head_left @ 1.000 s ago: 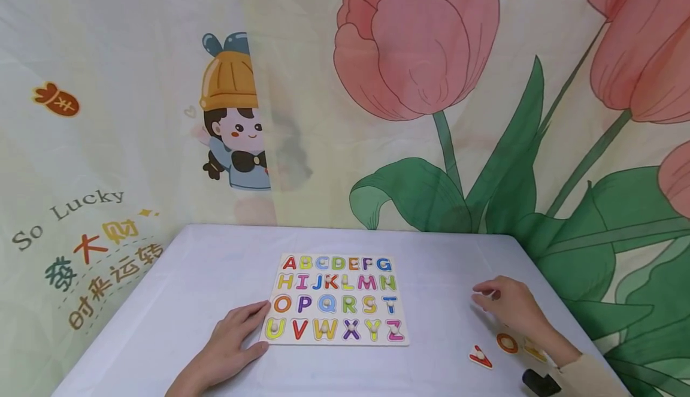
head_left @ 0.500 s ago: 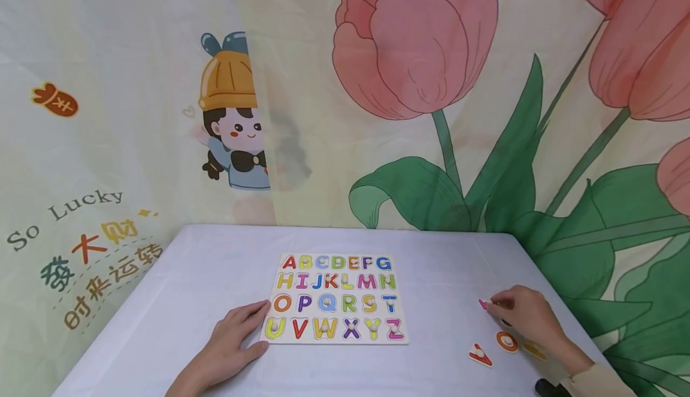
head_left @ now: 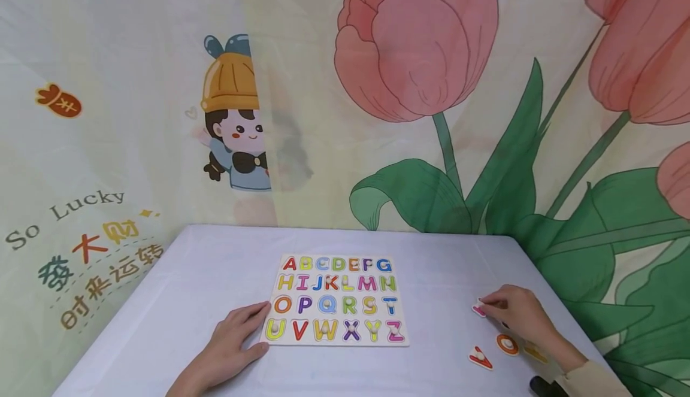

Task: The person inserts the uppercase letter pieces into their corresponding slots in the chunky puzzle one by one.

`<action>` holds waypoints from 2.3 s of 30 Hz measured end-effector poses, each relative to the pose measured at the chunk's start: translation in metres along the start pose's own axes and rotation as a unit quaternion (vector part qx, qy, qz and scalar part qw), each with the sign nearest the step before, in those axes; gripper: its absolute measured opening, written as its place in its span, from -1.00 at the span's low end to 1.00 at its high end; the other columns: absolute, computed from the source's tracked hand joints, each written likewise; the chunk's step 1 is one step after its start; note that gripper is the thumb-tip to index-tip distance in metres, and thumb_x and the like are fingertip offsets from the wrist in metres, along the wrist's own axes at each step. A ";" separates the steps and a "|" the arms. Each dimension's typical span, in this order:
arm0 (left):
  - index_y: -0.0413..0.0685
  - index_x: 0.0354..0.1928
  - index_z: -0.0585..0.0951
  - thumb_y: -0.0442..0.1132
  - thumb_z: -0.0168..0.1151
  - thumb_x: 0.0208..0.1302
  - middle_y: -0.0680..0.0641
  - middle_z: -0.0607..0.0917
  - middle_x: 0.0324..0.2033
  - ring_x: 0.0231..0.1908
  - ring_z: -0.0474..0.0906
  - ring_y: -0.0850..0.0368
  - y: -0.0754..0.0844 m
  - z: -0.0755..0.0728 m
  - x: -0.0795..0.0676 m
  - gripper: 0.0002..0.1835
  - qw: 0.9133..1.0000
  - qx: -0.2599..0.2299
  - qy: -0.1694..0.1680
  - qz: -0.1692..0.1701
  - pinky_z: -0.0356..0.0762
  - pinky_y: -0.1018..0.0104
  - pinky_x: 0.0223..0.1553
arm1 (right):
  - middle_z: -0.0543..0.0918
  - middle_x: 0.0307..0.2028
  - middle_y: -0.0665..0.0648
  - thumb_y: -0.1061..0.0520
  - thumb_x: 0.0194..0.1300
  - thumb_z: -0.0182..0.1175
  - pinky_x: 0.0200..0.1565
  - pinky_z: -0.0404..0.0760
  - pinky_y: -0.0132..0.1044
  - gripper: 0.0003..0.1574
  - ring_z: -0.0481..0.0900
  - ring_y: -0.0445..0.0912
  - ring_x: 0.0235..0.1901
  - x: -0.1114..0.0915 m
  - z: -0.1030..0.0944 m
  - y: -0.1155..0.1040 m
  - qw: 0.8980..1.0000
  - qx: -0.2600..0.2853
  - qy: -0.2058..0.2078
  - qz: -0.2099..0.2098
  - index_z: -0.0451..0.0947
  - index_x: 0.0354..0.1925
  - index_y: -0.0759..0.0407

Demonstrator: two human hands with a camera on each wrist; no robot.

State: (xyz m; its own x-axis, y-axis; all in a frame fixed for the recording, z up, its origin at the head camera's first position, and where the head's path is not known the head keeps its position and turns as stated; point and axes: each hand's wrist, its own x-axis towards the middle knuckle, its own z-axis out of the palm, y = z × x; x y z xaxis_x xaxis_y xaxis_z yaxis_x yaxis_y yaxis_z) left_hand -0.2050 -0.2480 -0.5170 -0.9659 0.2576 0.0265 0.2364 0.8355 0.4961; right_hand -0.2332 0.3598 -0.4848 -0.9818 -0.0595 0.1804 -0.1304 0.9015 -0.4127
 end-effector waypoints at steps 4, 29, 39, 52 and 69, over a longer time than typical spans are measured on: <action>0.15 0.61 0.38 0.14 0.43 0.32 0.08 0.39 0.53 0.51 0.22 -0.05 -0.001 0.001 0.000 -0.14 1.000 0.003 0.000 0.001 0.31 -0.18 0.31 | 0.63 -0.41 -0.14 0.13 0.20 0.59 -0.38 0.54 -0.38 -0.85 0.48 -0.23 -0.37 0.002 0.002 -0.004 0.999 0.019 -0.013 -0.032 0.88 -0.21 0.03; 0.18 0.62 0.37 0.16 0.43 0.32 0.11 0.38 0.54 0.52 0.21 -0.03 -0.002 0.002 0.000 -0.14 1.000 0.001 0.002 0.002 0.29 -0.22 0.35 | 0.60 -0.39 -0.20 0.12 0.22 0.59 -0.26 0.58 -0.38 -0.82 0.52 -0.22 -0.29 0.039 0.039 -0.121 0.993 0.063 -0.051 -0.081 0.90 -0.19 -0.12; 0.15 0.62 0.35 0.12 0.41 0.35 0.10 0.37 0.55 0.53 0.21 -0.05 -0.004 0.002 0.000 -0.15 1.000 0.004 0.014 0.012 0.28 -0.20 0.35 | 0.62 -0.32 -0.15 0.09 0.26 0.57 -0.28 0.54 -0.37 -0.87 0.54 -0.13 -0.25 0.060 0.078 -0.202 0.986 0.086 -0.062 -0.128 0.90 -0.18 -0.07; 0.12 0.62 0.37 0.09 0.42 0.34 0.08 0.39 0.54 0.52 0.22 -0.06 -0.001 0.000 -0.001 -0.16 1.000 -0.001 0.014 0.014 0.29 -0.19 0.34 | 0.67 -0.28 -0.08 0.01 0.31 0.54 -0.24 0.48 -0.34 -0.83 0.48 -0.18 -0.29 0.090 0.114 -0.272 0.982 0.098 -0.069 -0.148 0.90 -0.13 -0.05; 0.09 0.61 0.38 0.08 0.42 0.36 0.08 0.41 0.52 0.50 0.24 -0.05 -0.001 -0.001 -0.002 -0.17 0.999 0.004 0.019 0.028 0.30 -0.20 0.33 | 0.65 -0.33 -0.15 0.00 0.33 0.53 -0.20 0.48 -0.34 -0.87 0.47 -0.27 -0.32 0.113 0.154 -0.316 0.985 0.095 -0.085 -0.118 0.90 -0.17 -0.05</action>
State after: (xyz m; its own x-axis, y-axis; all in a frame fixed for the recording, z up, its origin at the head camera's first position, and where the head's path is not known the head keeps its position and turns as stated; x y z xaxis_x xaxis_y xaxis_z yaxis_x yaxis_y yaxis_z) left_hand -0.2039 -0.2499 -0.5171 -0.9542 0.2863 0.0865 0.2912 0.8238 0.4864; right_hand -0.3239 0.0023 -0.4711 -0.9277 -0.3433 0.1465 -0.3659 0.7586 -0.5392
